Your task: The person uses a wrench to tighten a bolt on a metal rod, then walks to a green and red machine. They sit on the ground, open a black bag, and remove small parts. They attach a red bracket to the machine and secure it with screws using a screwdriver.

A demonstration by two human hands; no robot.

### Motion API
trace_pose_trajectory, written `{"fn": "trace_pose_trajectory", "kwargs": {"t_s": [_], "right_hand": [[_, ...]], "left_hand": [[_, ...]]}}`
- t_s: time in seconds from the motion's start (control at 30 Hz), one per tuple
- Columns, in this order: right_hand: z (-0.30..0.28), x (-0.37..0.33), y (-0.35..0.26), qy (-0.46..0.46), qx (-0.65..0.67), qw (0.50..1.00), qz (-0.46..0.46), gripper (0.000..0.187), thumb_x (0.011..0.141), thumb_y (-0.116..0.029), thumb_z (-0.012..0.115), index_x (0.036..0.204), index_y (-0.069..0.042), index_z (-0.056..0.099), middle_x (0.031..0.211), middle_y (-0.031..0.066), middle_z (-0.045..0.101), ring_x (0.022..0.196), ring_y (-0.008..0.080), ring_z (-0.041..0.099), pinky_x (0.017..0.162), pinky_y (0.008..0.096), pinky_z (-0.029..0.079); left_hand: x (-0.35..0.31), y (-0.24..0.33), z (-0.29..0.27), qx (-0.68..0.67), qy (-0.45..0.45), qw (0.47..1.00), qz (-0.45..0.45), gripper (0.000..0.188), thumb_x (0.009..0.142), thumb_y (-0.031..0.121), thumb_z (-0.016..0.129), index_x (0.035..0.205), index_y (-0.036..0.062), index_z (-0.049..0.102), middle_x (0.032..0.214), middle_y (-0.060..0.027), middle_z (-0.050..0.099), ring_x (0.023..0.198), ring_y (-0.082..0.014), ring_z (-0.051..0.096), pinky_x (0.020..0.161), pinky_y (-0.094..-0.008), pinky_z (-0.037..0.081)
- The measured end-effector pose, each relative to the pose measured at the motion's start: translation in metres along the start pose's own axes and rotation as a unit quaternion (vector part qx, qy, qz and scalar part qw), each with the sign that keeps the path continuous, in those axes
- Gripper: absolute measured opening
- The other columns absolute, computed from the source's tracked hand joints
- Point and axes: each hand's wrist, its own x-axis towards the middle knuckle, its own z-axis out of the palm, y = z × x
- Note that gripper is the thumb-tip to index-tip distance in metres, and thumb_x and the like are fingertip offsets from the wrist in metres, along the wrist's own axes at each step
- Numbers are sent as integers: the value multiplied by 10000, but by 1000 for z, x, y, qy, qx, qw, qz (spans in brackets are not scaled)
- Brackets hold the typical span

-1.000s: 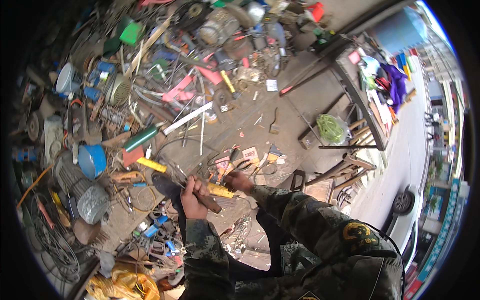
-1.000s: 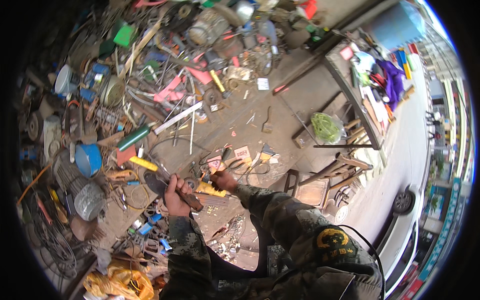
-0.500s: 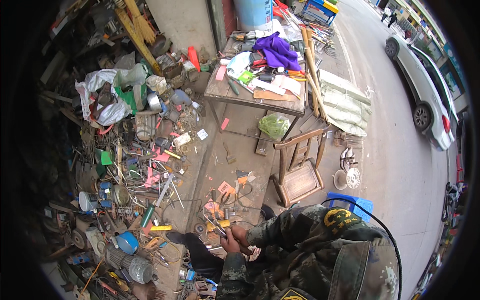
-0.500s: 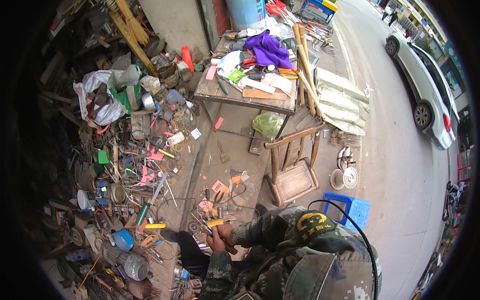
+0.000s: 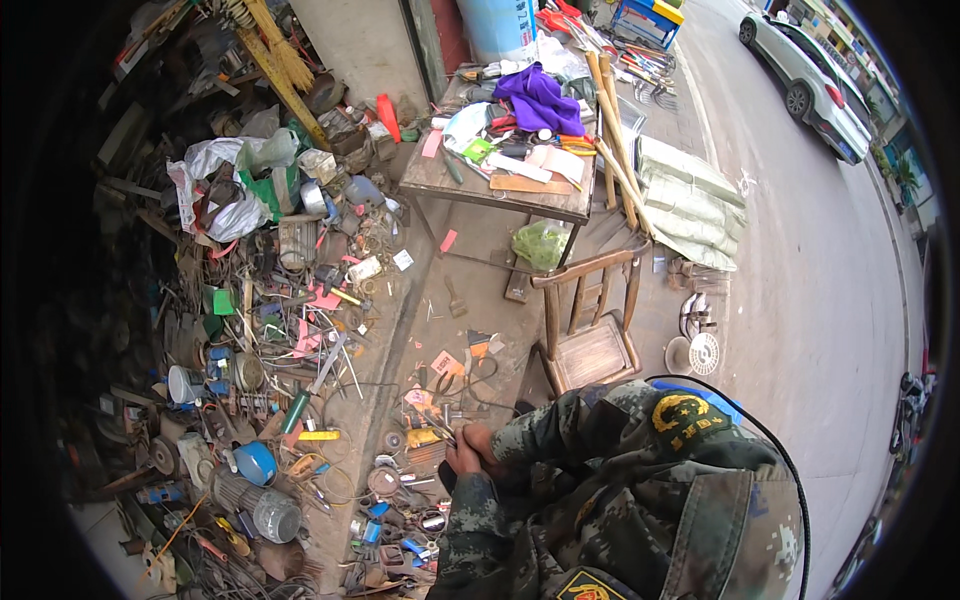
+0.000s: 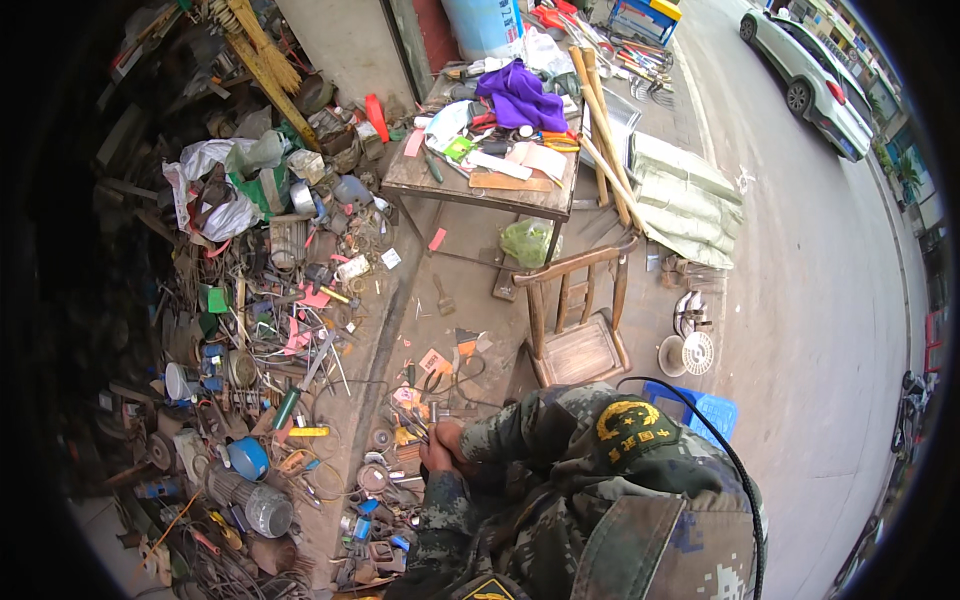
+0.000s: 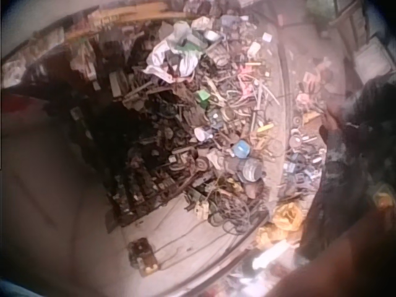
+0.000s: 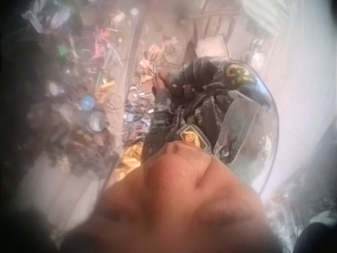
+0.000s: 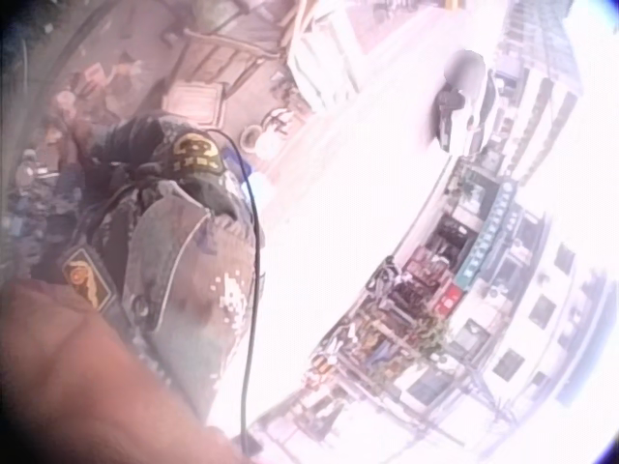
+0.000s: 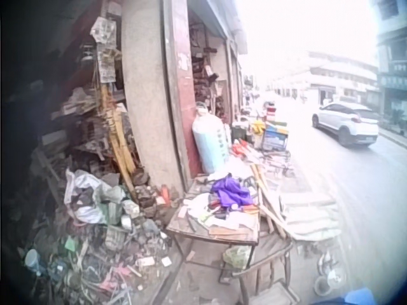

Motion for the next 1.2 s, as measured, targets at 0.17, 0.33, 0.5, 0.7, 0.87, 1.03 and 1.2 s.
{"fn": "trace_pose_trajectory", "kwargs": {"t_s": [0.17, 0.33, 0.5, 0.7, 0.87, 1.03, 1.2], "right_hand": [[-11, 0, 23, 3, 16, 999, 30, 326, 984, -336, 520, 892, -66, 680, 761, 105, 657, 643, 218, 596, 553, 398, 447], [6, 0, 40, -12, -6, 999, 34, 330, 986, -343, 515, 906, -69, 680, 765, 108, 659, 650, 222, 605, 559, 400, 457], [30, -2, 64, -44, -51, 997, 44, 334, 989, -350, 509, 920, -72, 679, 768, 112, 660, 656, 227, 614, 565, 402, 467], [44, -20, 116, -54, -95, 993, 51, 339, 992, -358, 502, 937, -75, 679, 772, 116, 663, 665, 233, 625, 572, 404, 479], [40, -43, 156, -60, -132, 988, 59, 344, 995, -365, 497, 951, -77, 679, 775, 119, 665, 672, 238, 634, 577, 406, 489], [35, -62, 191, -67, -212, 971, 83, 349, 997, -372, 491, 965, -80, 679, 779, 122, 666, 678, 243, 643, 583, 408, 499], [44, -65, 195, -95, -366, 918, 124, 431, 996, -429, 493, 1098, -42, 653, 1006, 138, 723, 880, 299, 690, 828, 441, 549]], "left_hand": [[-13, -18, -4, -95, 23, 989, -112, 488, 986, 392, 654, 1167, -61, 657, 1113, -172, 707, 975, -294, 684, 857, -435, 562], [-36, -14, -26, -295, -85, 924, -228, 388, 993, 437, 645, 860, 73, 623, 778, -26, 612, 743, -196, 609, 665, -349, 533], [-71, -7, -50, -369, -158, 893, -203, 514, 1012, 498, 598, 658, 189, 388, 576, 58, 357, 568, -106, 420, 532, -284, 386], [-121, -41, -74, -339, -113, 920, -163, 461, 1017, 461, 611, 704, 156, 467, 605, 25, 446, 562, -126, 469, 516, -310, 412], [-163, -77, -85, -234, -35, 962, -134, 406, 1012, 483, 609, 802, 137, 579, 673, 12, 595, 587, -132, 581, 486, -297, 445], [-197, -118, -103, -265, 80, 958, -74, 397, 981, 400, 694, 911, 15, 627, 689, -61, 622, 565, -175, 608, 466, -331, 474], [-213, -194, -144, -335, 231, 910, -80, 404, 933, 405, 756, 779, 62, 611, 605, -44, 582, 467, -189, 529, 437, -351, 413]]}}
